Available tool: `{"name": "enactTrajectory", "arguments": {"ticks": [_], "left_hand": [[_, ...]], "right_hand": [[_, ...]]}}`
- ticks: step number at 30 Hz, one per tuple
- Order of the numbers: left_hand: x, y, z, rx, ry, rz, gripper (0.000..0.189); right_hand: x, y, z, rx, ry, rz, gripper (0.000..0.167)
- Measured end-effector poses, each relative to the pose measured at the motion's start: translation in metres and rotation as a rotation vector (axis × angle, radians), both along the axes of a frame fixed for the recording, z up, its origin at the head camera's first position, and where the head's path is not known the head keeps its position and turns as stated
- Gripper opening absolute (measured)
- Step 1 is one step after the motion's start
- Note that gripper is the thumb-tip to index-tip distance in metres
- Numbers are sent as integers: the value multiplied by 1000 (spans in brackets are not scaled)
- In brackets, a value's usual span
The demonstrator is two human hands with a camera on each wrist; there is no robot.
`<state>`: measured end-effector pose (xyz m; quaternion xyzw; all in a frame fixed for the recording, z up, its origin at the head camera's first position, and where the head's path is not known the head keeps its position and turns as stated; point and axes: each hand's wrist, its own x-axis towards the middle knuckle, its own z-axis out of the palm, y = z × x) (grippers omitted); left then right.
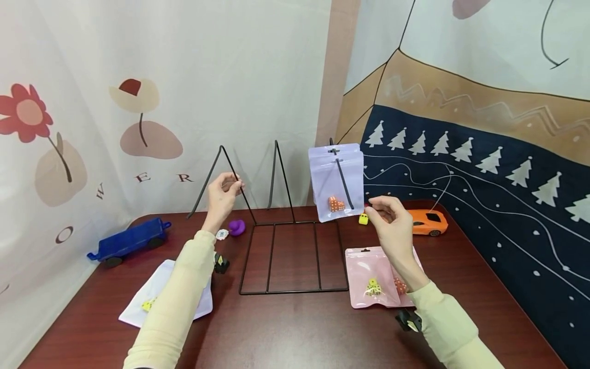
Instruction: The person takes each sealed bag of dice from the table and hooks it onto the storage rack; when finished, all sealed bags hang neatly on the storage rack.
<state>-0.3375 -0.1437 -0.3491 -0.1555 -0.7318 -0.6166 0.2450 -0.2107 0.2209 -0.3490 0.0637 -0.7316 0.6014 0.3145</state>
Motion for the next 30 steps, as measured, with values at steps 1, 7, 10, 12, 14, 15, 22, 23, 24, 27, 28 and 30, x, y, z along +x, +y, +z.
{"name": "enactTrajectory", "arguments": {"ticks": [1, 7, 10, 12, 14, 15, 22, 23, 24, 27, 28, 30], "left_hand": [[0, 0, 0, 1, 1, -3, 8], [-1, 0, 0, 1, -7, -13, 11], [-1, -1, 0, 1, -11, -12, 15], [-1, -1, 0, 0, -11, -12, 16], [-1, -1, 0, 1, -10, -16, 17], [-1, -1, 0, 1, -11, -20, 17], [-3, -1, -1, 3, -21, 0, 14], [-2, -1, -1, 6, -23, 4, 13], [-2, -1, -1, 7, -26, 7, 13], [0, -1, 0, 7, -33, 1, 14], [0, -1, 0, 9, -34, -6, 15], [0, -1, 1, 8, -33, -20, 17]], "right_hand": [[1, 2, -1, 10, -12, -10, 23], [10, 16, -9, 92, -38, -32, 24], [16, 22, -9, 150, -25, -36, 25], [20, 28, -11, 196, -29, -51, 26], [24, 34, -14, 212, -42, -61, 27], [26, 38, -16, 222, -52, -71, 27], [38, 58, -31, 232, -123, -123, 28], [40, 59, -32, 237, -129, -129, 27], [41, 61, -35, 238, -131, -133, 26], [44, 64, -39, 231, -140, -140, 24], [45, 65, -40, 223, -143, -147, 24], [47, 67, -42, 239, -165, -163, 23]]}}
